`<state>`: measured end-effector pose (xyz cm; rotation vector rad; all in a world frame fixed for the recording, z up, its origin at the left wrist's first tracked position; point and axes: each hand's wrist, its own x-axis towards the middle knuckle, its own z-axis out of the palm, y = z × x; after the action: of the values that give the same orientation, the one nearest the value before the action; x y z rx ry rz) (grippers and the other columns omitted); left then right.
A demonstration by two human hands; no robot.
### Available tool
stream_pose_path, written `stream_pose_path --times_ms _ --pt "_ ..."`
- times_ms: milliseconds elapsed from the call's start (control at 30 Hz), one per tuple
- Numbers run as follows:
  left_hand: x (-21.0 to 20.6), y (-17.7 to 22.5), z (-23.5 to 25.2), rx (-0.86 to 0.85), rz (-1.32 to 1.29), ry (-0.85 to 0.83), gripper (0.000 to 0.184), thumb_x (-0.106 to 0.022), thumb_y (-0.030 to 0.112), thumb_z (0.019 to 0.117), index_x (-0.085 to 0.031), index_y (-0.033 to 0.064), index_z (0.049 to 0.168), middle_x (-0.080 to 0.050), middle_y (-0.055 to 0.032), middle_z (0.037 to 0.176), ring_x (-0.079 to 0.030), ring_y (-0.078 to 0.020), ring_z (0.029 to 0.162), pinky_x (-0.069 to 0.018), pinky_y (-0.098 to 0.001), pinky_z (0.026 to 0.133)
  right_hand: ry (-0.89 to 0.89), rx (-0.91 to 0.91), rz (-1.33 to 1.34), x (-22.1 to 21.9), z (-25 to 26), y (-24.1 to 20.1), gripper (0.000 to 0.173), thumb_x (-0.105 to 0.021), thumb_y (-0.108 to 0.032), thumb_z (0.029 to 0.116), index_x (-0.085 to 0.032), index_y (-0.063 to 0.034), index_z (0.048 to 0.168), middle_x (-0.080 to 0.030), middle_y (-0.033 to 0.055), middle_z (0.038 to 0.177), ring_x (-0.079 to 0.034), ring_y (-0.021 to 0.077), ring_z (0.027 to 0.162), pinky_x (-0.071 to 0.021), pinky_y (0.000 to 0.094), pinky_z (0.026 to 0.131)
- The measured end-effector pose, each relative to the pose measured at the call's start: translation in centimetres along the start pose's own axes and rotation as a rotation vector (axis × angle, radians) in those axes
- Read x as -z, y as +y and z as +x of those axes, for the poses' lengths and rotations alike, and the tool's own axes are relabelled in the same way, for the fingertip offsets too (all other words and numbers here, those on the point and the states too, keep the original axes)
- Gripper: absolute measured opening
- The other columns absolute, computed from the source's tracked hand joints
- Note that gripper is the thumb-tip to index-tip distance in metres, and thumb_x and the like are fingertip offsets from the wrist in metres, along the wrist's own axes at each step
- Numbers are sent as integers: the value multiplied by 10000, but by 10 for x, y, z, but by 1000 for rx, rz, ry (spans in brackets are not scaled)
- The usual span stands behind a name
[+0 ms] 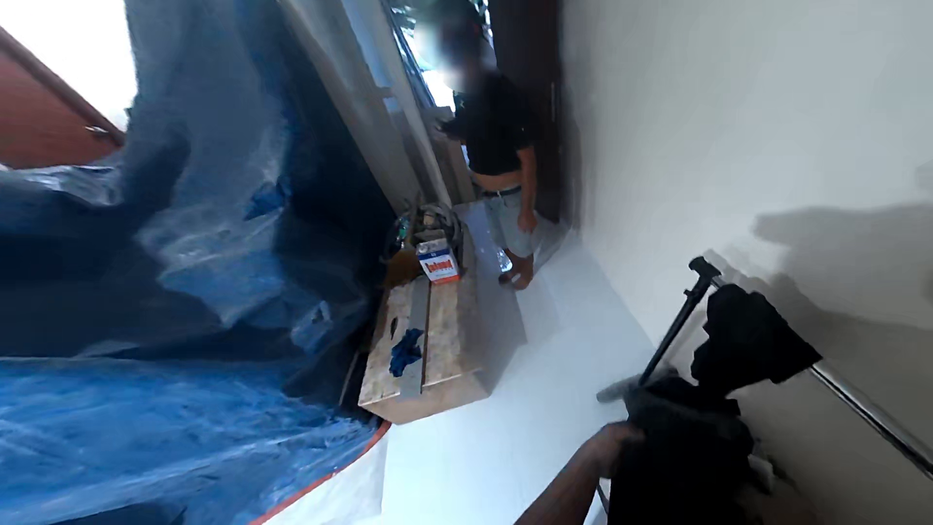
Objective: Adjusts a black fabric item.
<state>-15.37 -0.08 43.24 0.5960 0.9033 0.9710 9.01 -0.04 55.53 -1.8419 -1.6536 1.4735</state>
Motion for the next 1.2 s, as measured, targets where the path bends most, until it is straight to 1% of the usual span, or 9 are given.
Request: stream_pose_path --times_ms 100,233,300,433,667,767,967,1133,1200 --pt "-14 -14 25 74 304 59 422 -522 241 1046 -522 14 1402 -650 -165 1235 -644 -219 1089 -530 -440 969 148 -128 305 -12 0 41 282 -593 -128 978 -531 22 1209 -592 43 735 -572 121 544 -549 339 540" --pt "-63 -27 19 -66 836 216 593 -656 352 983 -513 -2 1437 -557 -228 1424 -555 -322 1314 -453 -470 1113 267 -258 506 -19 -2 88 353 -595 -108 983 -492 4 1301 -568 67 734 -549 140 515 -526 341 494" --pt "-96 -26 2 -200 1046 154 548 -690 414 937 -640 -22 1264 -625 -223 1294 -589 -331 1242 -473 -465 1079 281 -265 500 -20 -9 99 299 -634 -103 968 -549 32 1221 -600 109 785 -579 177 569 -533 370 525" --pt "-144 -22 -1 204 1338 -203 639 -572 622 962 -649 37 1209 -683 -174 1122 -668 -329 1057 -531 -550 917 228 -218 323 -20 -20 117 366 -698 -260 951 -618 38 1147 -647 144 889 -628 223 728 -551 440 676" --pt "-158 -38 9 402 1586 -279 385 -457 321 1042 -631 43 1243 -685 -198 1160 -656 -365 1128 -509 -573 945 78 -391 408 -17 -28 147 396 -713 -323 959 -651 -6 1189 -683 145 965 -671 237 819 -571 451 757" --pt "-161 -34 12 441 1512 -106 385 -519 182 1000 -590 57 1358 -676 -212 1212 -655 -367 1155 -517 -569 970 58 -441 384 -13 -29 152 410 -699 -352 971 -656 -9 1191 -678 161 1000 -669 265 867 -561 478 799" --pt "-129 -50 25 289 904 288 148 -508 5 952 -628 -11 1038 -639 -116 912 -627 -195 766 -544 -392 670 52 -428 351 -13 -12 172 480 -622 -366 1016 -616 -31 1359 -661 210 1246 -640 336 1156 -499 555 1003" --pt "-136 -55 18 184 702 392 359 -393 16 1005 -581 -75 1297 -639 -193 1186 -620 -213 1048 -522 -411 908 41 -332 373 -16 -1 168 440 -644 -349 1000 -645 -18 1289 -680 186 1190 -649 301 1116 -502 521 985" --pt "-139 -42 17 164 832 315 353 -520 143 1034 -565 -79 1305 -632 -211 1214 -614 -230 1102 -505 -423 967 19 -316 366 -13 3 156 424 -647 -353 998 -653 -9 1246 -680 192 1141 -652 306 1071 -504 527 957"
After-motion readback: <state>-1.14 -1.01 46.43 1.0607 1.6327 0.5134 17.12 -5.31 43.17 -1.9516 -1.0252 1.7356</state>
